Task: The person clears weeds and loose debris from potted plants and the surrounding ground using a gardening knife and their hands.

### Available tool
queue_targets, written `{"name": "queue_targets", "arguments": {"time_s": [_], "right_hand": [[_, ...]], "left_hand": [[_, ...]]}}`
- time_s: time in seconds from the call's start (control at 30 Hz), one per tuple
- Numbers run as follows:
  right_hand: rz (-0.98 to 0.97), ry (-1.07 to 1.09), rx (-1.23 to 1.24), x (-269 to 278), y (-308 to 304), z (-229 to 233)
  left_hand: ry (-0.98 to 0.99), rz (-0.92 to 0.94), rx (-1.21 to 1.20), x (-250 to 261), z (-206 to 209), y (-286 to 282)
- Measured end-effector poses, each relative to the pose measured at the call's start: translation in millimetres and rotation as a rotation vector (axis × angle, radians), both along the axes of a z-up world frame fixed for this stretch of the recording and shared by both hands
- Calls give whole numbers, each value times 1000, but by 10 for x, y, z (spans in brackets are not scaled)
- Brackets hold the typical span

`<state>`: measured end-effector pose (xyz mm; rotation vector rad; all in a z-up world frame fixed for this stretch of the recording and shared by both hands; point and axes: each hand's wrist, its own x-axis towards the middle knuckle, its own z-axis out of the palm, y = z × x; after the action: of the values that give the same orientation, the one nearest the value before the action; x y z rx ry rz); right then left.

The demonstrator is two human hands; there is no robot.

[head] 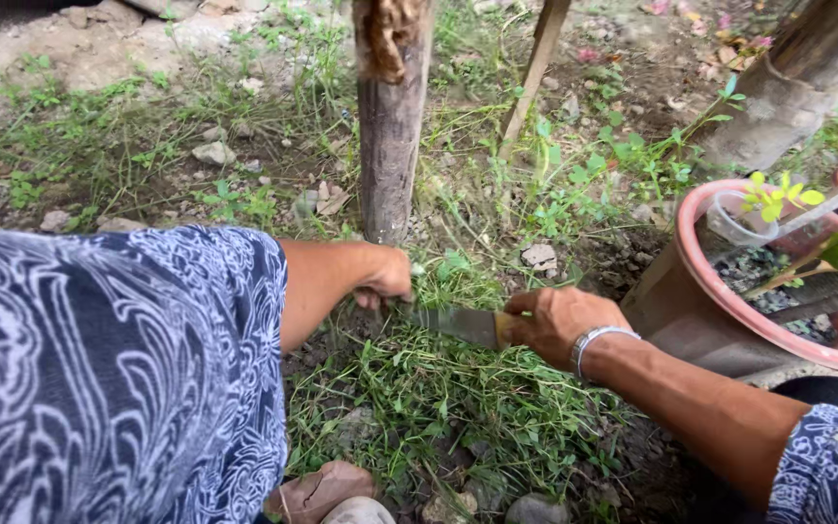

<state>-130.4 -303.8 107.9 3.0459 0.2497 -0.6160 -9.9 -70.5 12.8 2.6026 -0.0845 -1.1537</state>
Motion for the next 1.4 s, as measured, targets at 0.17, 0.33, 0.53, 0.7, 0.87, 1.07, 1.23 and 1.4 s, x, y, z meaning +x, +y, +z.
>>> {"name": "queue_targets", "arguments": {"time_s": [0.17, 0.33, 0.53, 0.7, 0.87, 1.07, 1.23, 1.4], "right_hand": [[-46, 86, -72, -5, -320, 250], [-74, 14, -5, 62, -1034, 670], [-295, -23, -17, 169, -1585, 962], [-153, -154, -91, 279, -1282, 642], [-15, -118, -151, -82, -1042, 439], [86, -30, -143, -463, -1436, 594], [-208, 25, -145, -320, -1729, 807], [-208, -51, -48, -146, -1671, 714]], "left_hand": [[-24, -88, -52, 132, -13, -345], [-27, -184, 6, 462, -266, -385], [-129, -546, 217, 310, -264, -473], [-113, -596, 193, -78, -291, -850], [-66, -412, 37, 10, -257, -903], [-254, -471, 333, 12, 63, -862], [-123, -413, 213, 33, -156, -1134], [-90, -691, 263, 10, -370, -1387]]}}
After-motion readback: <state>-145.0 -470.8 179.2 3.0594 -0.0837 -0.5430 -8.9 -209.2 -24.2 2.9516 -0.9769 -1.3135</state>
